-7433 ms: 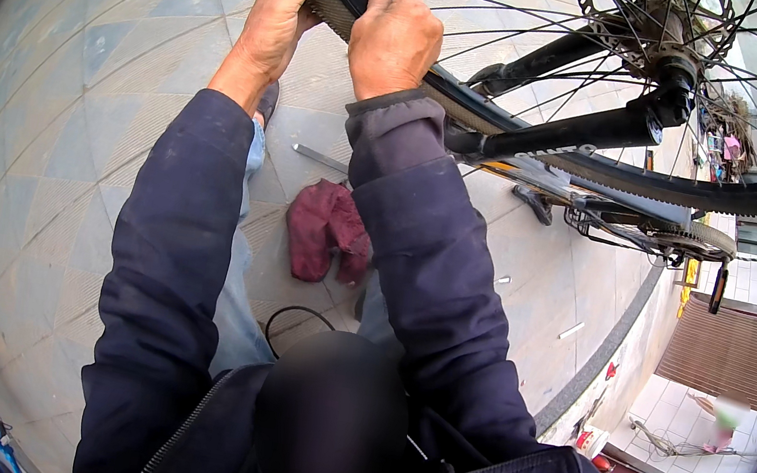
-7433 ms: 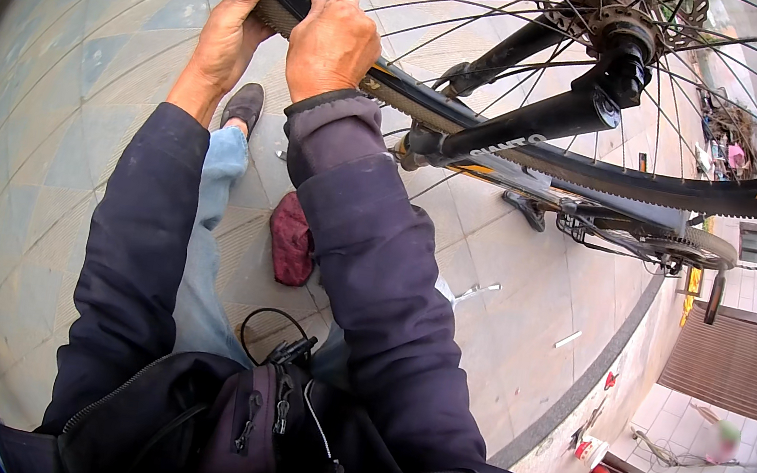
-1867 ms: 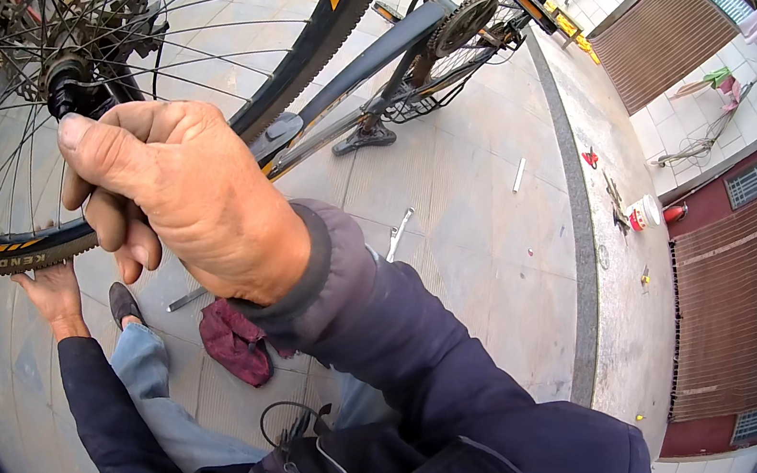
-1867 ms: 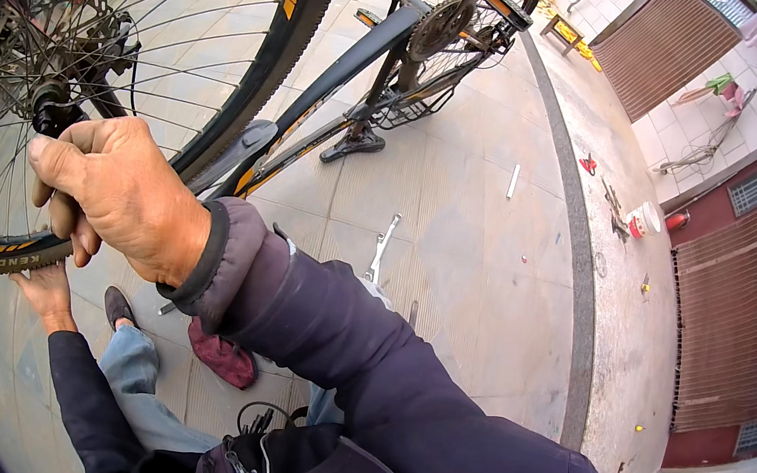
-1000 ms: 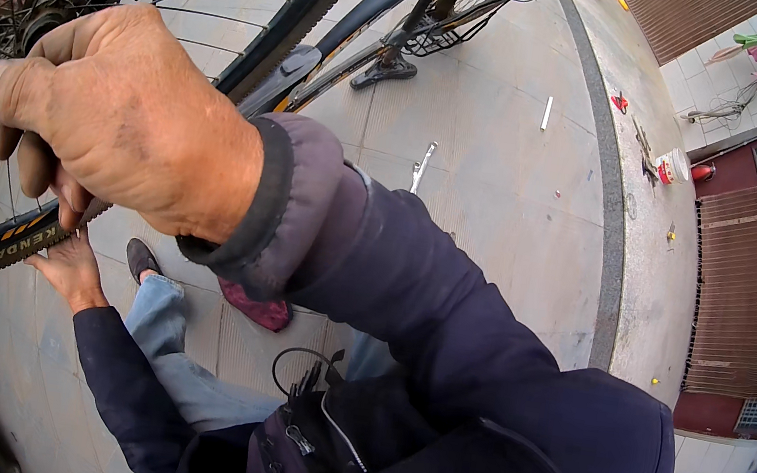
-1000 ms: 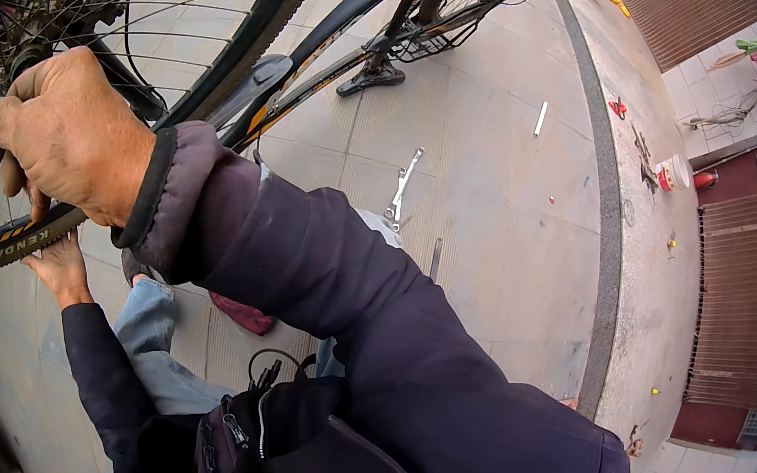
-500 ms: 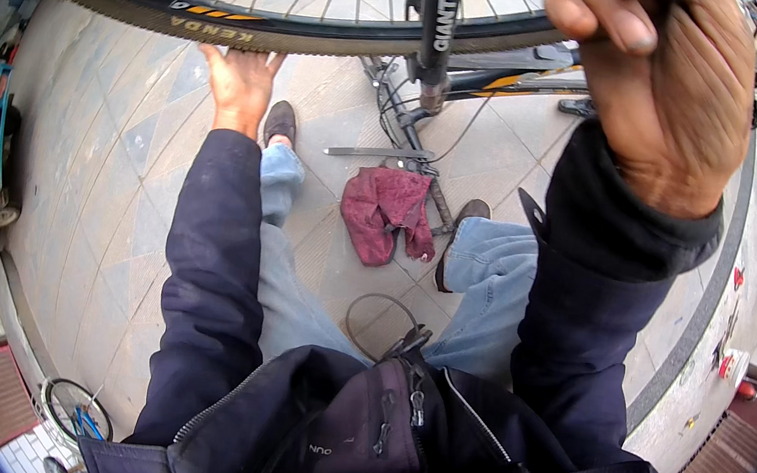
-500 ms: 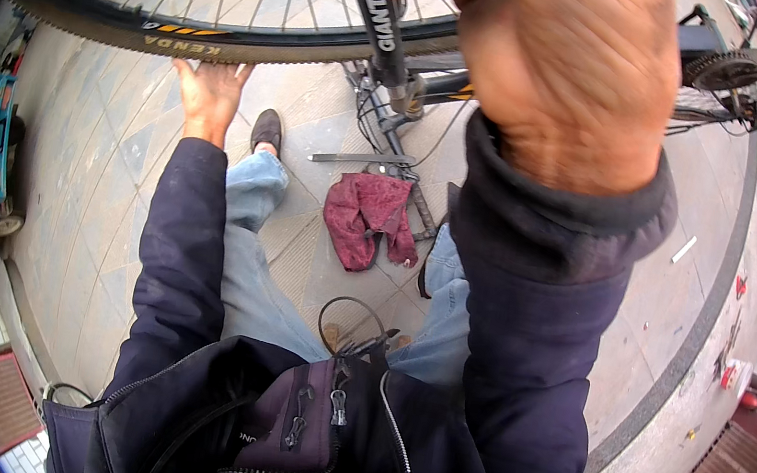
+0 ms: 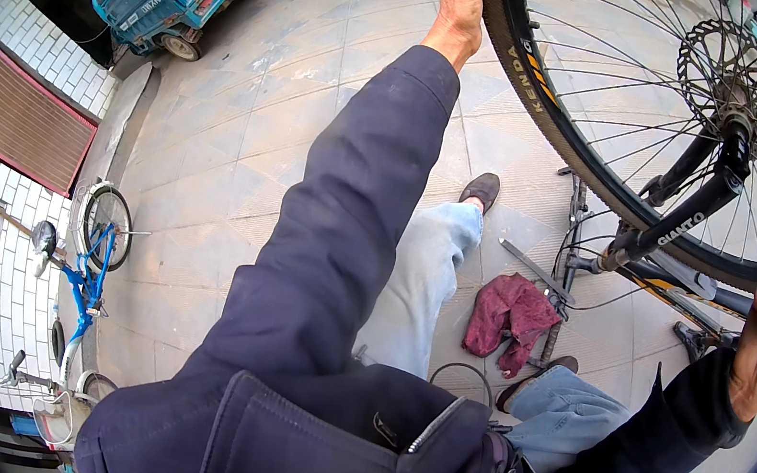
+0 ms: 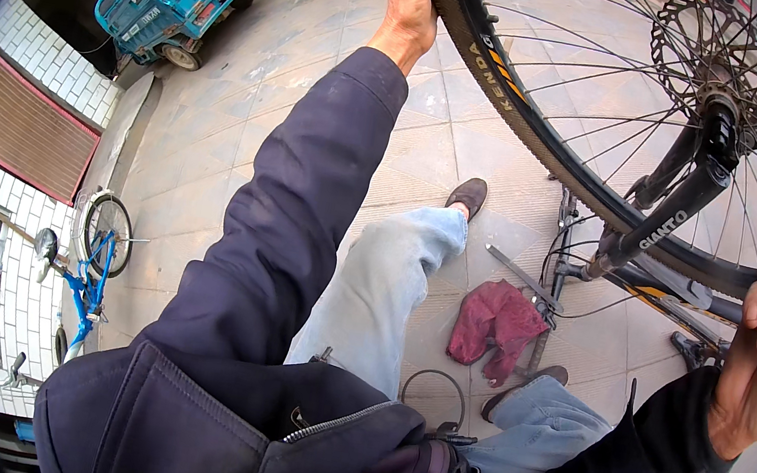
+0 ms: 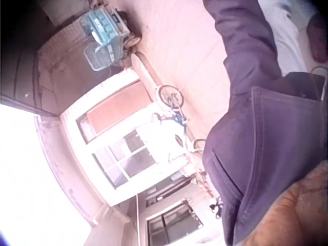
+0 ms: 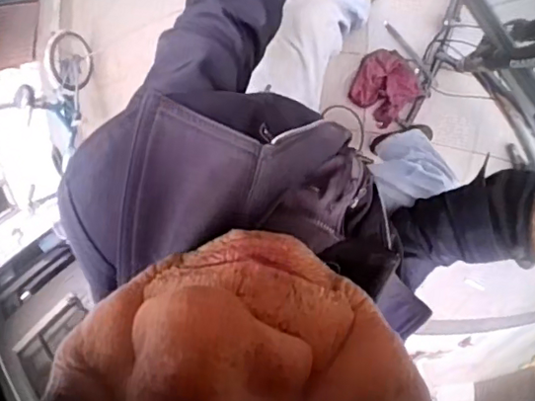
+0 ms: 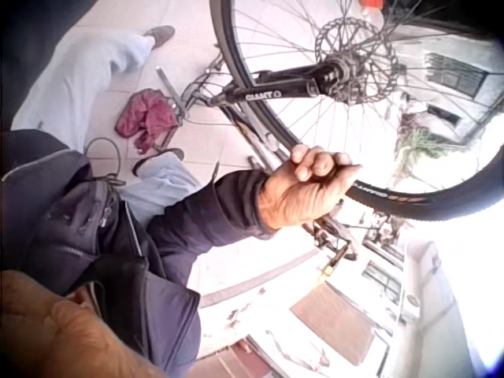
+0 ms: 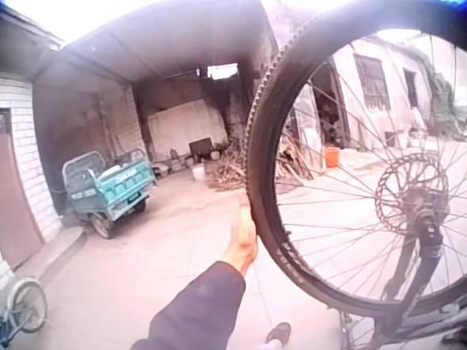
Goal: The person uses a tire lever to pry the tire bead off the rim of a bicycle wheel. They then remove the inner tube from the tire and inspect it by hand.
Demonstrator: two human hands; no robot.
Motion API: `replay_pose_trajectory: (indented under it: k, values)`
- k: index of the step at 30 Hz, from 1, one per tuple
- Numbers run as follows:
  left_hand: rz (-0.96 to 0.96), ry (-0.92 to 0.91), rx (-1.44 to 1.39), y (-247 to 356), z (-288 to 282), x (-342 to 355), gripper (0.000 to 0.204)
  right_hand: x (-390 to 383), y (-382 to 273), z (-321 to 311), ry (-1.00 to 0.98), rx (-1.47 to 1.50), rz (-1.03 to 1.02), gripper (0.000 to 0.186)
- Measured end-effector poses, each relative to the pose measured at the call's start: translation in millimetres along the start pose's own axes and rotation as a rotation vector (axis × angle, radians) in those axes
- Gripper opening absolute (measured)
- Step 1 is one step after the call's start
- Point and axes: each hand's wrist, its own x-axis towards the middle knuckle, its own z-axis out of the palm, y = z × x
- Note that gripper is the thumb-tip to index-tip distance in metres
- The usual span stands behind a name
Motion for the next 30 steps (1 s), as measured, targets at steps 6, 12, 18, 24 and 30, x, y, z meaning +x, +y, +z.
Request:
replay_pose_trajectory:
  k: [6, 12, 18, 24, 30]
  values:
    - [0.167, -0.039, 0.327, 31.0, 15.5, 6.4, 0.08, -3.3, 5.0, -13.2, 0.103, -0.116, -0.118, 0.021]
    - [0.23, 0.037, 0.452, 15.5, 9.0, 9.1, 0.088, -5.4, 7.3, 12.9, 0.202, -0.05, -0.088, 0.024]
    - [0.154, -0.097, 0.485, 40.4, -10.4, 36.6, 0.076, -10.7, -1.6, 2.7, 0.248, -0.118, -0.126, 0.026]
    - [0.338, -0.142, 0.528, 76.0, 54.9, 35.6, 0.067, -15.1, -4.4, 9.1, 0.268, -0.041, -0.149, 0.028]
    - [0.347, -0.063, 0.633, 63.4, 24.4, 43.0, 0.07, -46.4, -33.1, 17.3, -0.498, 0.256, -0.464, 0.029]
